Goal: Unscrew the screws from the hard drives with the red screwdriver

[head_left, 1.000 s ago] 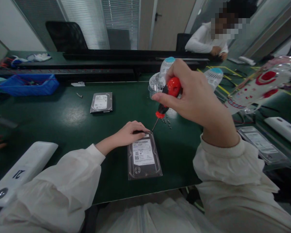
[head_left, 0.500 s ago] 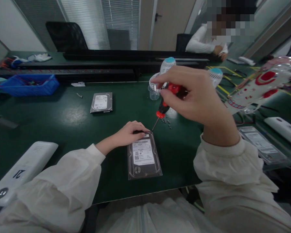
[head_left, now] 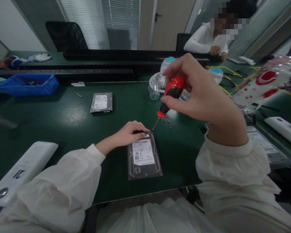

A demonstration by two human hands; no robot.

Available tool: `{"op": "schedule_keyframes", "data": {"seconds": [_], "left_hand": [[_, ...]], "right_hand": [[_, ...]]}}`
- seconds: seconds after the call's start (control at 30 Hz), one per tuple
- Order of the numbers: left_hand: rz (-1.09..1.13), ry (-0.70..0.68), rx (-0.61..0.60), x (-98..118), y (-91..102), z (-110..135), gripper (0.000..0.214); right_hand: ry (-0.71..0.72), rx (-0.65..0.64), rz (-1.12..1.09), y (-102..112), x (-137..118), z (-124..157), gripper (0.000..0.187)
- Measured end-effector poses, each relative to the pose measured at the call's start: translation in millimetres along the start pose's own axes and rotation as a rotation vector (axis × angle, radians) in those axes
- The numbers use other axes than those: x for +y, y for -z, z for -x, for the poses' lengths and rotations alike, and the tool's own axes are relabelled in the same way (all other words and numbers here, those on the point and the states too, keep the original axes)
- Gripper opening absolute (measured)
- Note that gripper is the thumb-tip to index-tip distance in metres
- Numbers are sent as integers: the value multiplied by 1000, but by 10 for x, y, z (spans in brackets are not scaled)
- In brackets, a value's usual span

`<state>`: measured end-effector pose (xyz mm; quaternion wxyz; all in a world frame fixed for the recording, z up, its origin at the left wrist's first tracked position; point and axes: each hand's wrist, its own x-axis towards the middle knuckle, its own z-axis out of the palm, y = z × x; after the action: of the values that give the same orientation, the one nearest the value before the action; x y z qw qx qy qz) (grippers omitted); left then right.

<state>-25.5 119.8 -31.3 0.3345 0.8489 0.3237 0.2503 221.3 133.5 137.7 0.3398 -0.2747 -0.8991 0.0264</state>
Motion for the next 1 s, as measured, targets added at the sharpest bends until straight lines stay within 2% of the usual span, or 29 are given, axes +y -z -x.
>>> {"op": "schedule_keyframes", "data": {"seconds": [0.17, 0.27, 0.37, 0.5, 0.67, 0.73, 0.9, 1.0], "left_hand": [[8, -8, 8, -23, -8, 4, 28], [11, -10, 9, -33, -14, 0, 27], [12, -12, 11, -29, -14, -3, 27], [6, -9, 7, -13, -9, -2, 27], [-1, -4, 4, -16, -10, -7, 27], [-11, -3, 7, -24, -13, -8, 27], [-11, -7, -5, -34, -8, -1, 28], [-16, 10, -7, -27, -3, 0, 29]], "right_hand": [[6, -91, 43, -12, -41, -1, 21], [-58, -53, 103, -62, -28, -24, 16], [-26, -20, 117, -62, -10, -38, 7], [71, -89, 39, -17, -38, -34, 24], [-39, -6, 123, -55, -50, -27, 20], [-38, 13, 139, -66, -25, -25, 19], [95, -16, 109, -56, 5, -11, 39], [40, 14, 115, -87, -4, -9, 29]]}}
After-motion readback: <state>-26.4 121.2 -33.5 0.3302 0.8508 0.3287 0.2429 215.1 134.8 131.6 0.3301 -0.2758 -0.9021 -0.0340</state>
